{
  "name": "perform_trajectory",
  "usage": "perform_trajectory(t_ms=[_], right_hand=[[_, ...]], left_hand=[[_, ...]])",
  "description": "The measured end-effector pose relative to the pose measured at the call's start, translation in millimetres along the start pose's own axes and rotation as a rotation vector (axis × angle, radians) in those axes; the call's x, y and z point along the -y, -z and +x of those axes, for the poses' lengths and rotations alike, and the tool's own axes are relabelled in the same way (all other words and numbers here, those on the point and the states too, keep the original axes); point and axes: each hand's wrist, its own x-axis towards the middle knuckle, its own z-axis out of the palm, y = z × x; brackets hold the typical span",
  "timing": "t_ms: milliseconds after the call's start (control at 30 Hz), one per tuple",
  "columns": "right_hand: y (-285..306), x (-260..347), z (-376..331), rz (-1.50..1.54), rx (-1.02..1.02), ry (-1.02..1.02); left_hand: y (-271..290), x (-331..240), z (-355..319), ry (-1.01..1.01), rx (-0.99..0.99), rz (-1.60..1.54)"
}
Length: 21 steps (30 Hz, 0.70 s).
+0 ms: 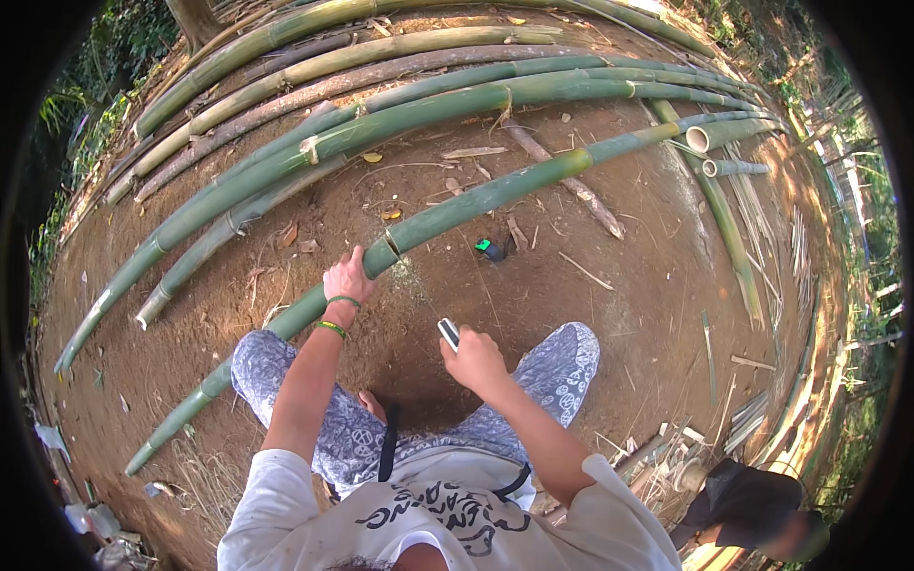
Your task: The person measures a long bamboo pole with a tape measure and then uses a hand saw to cut it into a shorter segment. The person sits on the ground during the process and finishes by separating the cut piece from the main pole.
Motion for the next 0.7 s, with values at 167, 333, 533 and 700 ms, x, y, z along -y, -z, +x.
perform_trajectory(t_ms=[167, 333, 533, 700], right_hand=[[-30.6, 20.3, 101.8, 0.067, -0.019, -0.03], [-16.5, 25.9, 84.8, 0.049, 0.025, 0.005], [-6.9, -14.5, 3.9, 0.053, -0.019, 0.039], [-24.1, 19.1, 131.5, 0.073, -0.03, 0.023]], left_hand=[[-6.6, -12.9, -2.5, -0.047, -0.031, -0.022], [-4.7, 2.5, 5.7, 0.004, 0.044, 0.056], [-9.9, 0.1, -2.1, -0.054, -0.074, 0.048], [-3.0, -20.3, 9.8, -0.041, -0.001, 0.024]])
